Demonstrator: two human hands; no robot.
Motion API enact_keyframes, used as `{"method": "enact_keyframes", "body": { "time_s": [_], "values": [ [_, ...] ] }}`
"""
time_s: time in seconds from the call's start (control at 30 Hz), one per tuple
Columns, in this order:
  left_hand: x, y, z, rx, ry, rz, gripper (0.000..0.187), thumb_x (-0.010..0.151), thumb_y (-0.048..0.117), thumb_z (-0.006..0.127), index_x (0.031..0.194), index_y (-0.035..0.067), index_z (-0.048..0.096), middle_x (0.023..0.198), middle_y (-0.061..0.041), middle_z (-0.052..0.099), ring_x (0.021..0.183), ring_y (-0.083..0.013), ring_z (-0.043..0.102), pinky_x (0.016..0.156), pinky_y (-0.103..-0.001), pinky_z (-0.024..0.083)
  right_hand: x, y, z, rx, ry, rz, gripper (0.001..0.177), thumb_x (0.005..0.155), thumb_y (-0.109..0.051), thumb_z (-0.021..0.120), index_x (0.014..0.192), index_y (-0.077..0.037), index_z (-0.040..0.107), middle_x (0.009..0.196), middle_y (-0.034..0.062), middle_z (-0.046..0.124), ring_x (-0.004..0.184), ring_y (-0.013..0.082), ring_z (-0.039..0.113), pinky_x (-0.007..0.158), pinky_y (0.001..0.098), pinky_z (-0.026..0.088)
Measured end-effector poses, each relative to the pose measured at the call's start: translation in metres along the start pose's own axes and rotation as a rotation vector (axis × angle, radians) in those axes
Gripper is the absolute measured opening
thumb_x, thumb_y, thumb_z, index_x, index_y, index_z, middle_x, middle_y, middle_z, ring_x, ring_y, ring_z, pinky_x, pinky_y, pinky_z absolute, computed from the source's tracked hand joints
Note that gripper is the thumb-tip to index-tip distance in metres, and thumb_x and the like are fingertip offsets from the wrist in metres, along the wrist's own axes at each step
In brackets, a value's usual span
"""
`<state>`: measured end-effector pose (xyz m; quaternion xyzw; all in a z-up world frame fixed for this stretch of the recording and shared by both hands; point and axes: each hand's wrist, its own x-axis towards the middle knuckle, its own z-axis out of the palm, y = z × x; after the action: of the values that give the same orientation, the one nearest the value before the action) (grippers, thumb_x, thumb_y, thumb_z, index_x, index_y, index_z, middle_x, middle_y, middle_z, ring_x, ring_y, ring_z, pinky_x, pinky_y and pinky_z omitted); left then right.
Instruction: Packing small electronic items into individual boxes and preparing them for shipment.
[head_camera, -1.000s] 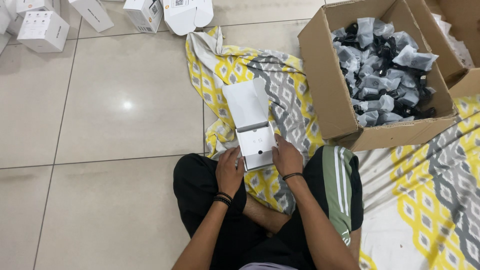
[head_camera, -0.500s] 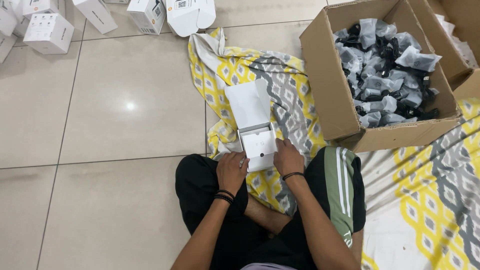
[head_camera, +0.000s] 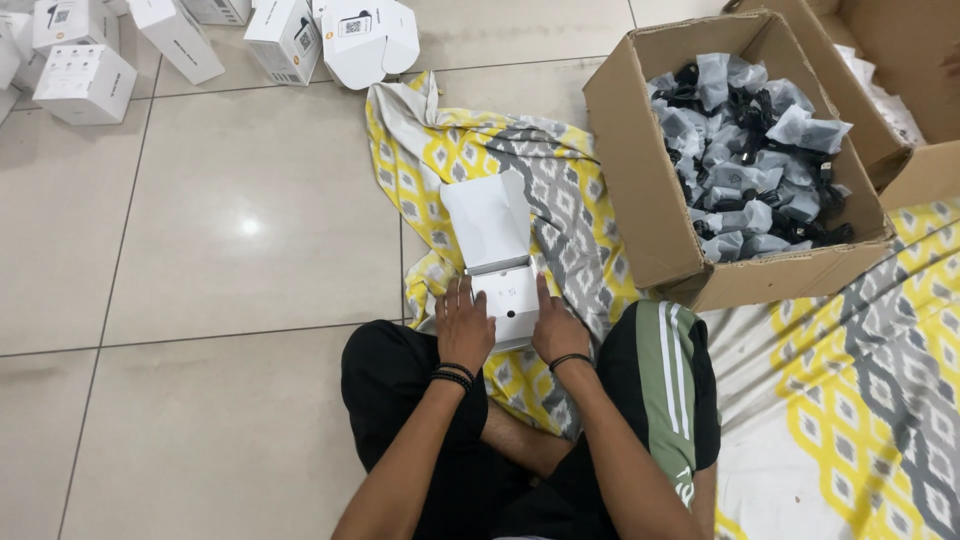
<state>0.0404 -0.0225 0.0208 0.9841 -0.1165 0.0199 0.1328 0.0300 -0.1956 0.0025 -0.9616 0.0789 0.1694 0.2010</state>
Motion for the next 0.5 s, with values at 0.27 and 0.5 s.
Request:
{"method": "enact_keyframes", "body": {
  "time_s": [0.27,0.5],
  "values": [
    [0.021,-0.002,0.046,0.141,-0.04,0.19,0.042,0.086,0.019,0.074,0.127,0.012,0.066,0.152,-0.012,0.046,0.149,-0.033,0.035,0.122,-0.055,0.025,0.006,0.007,0.013,-0.019,-0.019,0.004,0.099,0.086,-0.005,0.058,0.166,-0.018,0.001,0.133,0.0234,0.059,0.104,0.0419,0.069,0.087,0.0519,0.056],
    [0.03,-0.014,0.03,-0.352,0.218,0.023,0.061,0.087,0.029,0.074,0.139,0.004,0.054,0.153,-0.021,0.043,0.143,-0.0396,0.038,0.119,-0.052,0.028,0.071,0.067,0.076,0.351,0.33,-0.28,0.073,0.1,-0.03,0.065,0.159,-0.007,0.029,0.152,0.0263,0.05,0.137,0.0425,0.051,0.115,0.0453,0.044]
  ]
}}
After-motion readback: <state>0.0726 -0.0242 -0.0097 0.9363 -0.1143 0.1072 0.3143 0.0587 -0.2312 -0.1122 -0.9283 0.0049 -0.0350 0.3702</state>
